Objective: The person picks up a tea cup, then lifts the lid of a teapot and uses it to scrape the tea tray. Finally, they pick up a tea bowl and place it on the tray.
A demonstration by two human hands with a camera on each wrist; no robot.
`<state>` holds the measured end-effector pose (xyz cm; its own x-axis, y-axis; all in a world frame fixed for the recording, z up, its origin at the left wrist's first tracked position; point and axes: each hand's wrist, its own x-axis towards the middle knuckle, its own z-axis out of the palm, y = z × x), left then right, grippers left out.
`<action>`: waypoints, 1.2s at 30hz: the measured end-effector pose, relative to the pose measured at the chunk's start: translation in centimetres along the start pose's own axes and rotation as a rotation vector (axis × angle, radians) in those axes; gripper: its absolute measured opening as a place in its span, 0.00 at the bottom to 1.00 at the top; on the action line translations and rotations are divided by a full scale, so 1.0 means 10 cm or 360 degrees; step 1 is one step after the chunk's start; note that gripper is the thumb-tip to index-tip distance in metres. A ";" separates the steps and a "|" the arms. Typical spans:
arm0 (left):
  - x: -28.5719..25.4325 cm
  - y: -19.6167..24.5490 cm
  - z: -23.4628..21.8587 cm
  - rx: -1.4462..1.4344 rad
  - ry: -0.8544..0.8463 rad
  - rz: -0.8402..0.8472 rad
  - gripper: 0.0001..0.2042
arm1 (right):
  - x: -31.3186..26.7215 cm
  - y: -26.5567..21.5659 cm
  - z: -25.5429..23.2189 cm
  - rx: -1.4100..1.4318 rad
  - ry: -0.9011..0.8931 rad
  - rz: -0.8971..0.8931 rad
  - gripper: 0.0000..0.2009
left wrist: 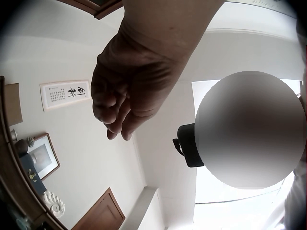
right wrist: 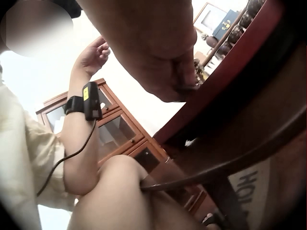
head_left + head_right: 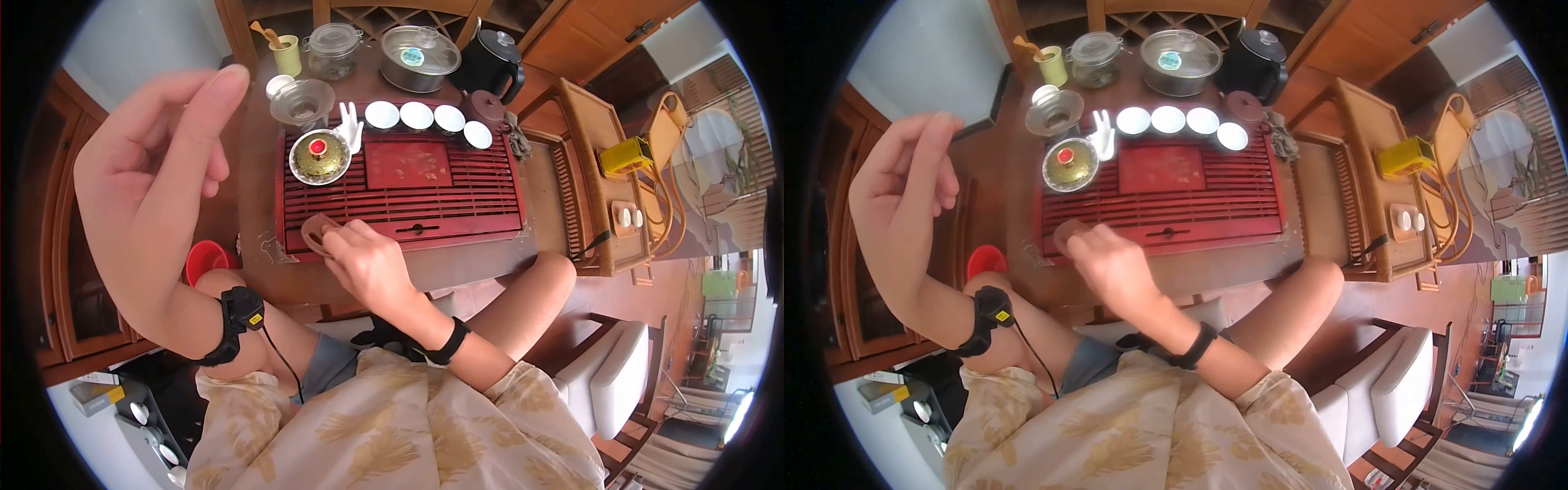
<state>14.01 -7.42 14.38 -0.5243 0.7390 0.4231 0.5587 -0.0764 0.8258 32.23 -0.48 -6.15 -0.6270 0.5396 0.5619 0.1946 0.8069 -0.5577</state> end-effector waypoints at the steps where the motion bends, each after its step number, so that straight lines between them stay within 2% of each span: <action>1: 0.00 0.00 0.00 -0.0010 -0.0004 0.0012 0.10 | 0.03 0.03 -0.03 0.0079 0.0018 0.0037 0.07; 2: -0.01 0.01 0.00 -0.0010 0.0010 -0.0006 0.10 | 0.06 0.07 -0.06 0.0156 0.0036 0.0073 0.07; 3: -0.02 0.02 0.01 -0.0009 0.0024 -0.0024 0.10 | 0.02 0.17 -0.04 0.0458 0.0054 0.0447 0.05; 4: -0.02 0.03 0.02 -0.0008 0.0035 -0.0040 0.10 | -0.03 0.33 -0.02 0.0813 0.0146 0.0688 0.08; 6: -0.02 0.05 0.02 -0.0011 0.0036 -0.0044 0.10 | 0.02 0.42 -0.37 0.0515 0.0149 0.0977 0.11; 8: -0.02 0.05 0.00 -0.0010 0.0039 -0.0062 0.10 | -0.02 0.57 -0.66 0.0343 0.0268 0.1037 0.13; 10: -0.01 0.06 -0.01 -0.0003 0.0028 -0.0091 0.10 | -0.24 0.98 -0.92 0.0249 0.0441 0.0998 0.14; 12: -0.01 0.06 -0.01 -0.0007 0.0016 -0.0075 0.10 | -0.39 1.22 -1.26 -0.0115 0.0569 0.0962 0.15; 14: -0.02 0.06 -0.02 -0.0006 0.0003 -0.0068 0.11 | -0.42 1.24 -1.56 -0.0591 0.0653 0.1023 0.16; 16: -0.02 0.07 -0.02 -0.0005 -0.0018 -0.0074 0.11 | -0.45 1.23 -1.71 -0.0936 0.0571 0.1105 0.13; 18: -0.02 0.07 -0.01 0.0014 -0.0023 -0.0068 0.11 | -0.50 1.26 -1.60 -0.0889 0.0538 0.0854 0.09; 19: -0.02 0.07 -0.01 0.0028 -0.0035 -0.0067 0.11 | -0.47 1.17 -1.50 -0.1004 0.0407 0.0720 0.07; 21: -0.02 0.05 0.01 0.0051 -0.0041 -0.0026 0.11 | -0.39 0.91 -1.21 -0.0736 0.0245 0.0653 0.06; 23: -0.01 0.02 0.01 0.0088 -0.0031 0.0005 0.11 | -0.22 0.46 -0.89 -0.0675 0.0130 0.0403 0.11; 26: 0.00 -0.05 -0.01 0.0134 -0.0003 0.0040 0.11 | -0.19 0.23 -0.47 -0.0471 0.0082 0.0382 0.14; 28: 0.01 -0.09 -0.01 0.0130 -0.0001 0.0058 0.11 | -0.15 0.12 -0.29 -0.0204 0.0107 0.0310 0.11; 30: 0.03 -0.07 -0.01 0.0061 -0.0058 0.0032 0.10 | -0.16 0.01 -0.25 0.0089 0.0096 0.0420 0.09; 31: 0.02 -0.06 -0.01 0.0025 -0.0082 0.0015 0.09 | -0.16 0.03 -0.22 0.0401 0.0037 0.0664 0.10; 34: 0.02 -0.05 -0.02 0.0129 -0.0072 -0.0011 0.09 | -0.21 0.19 -0.43 0.0426 0.0211 0.1040 0.12; 35: 0.02 -0.07 -0.04 0.0136 -0.0072 -0.0001 0.10 | -0.25 0.33 -0.53 0.0336 0.0344 0.0953 0.13; 36: 0.02 -0.10 -0.07 0.0142 -0.0071 0.0006 0.10 | -0.32 0.45 -0.68 0.0245 0.0409 0.1001 0.12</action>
<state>12.88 -7.62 13.94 -0.4940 0.7679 0.4078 0.6167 -0.0211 0.7869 40.27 3.05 -6.32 -0.2278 0.9486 0.2198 0.3412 0.2892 -0.8944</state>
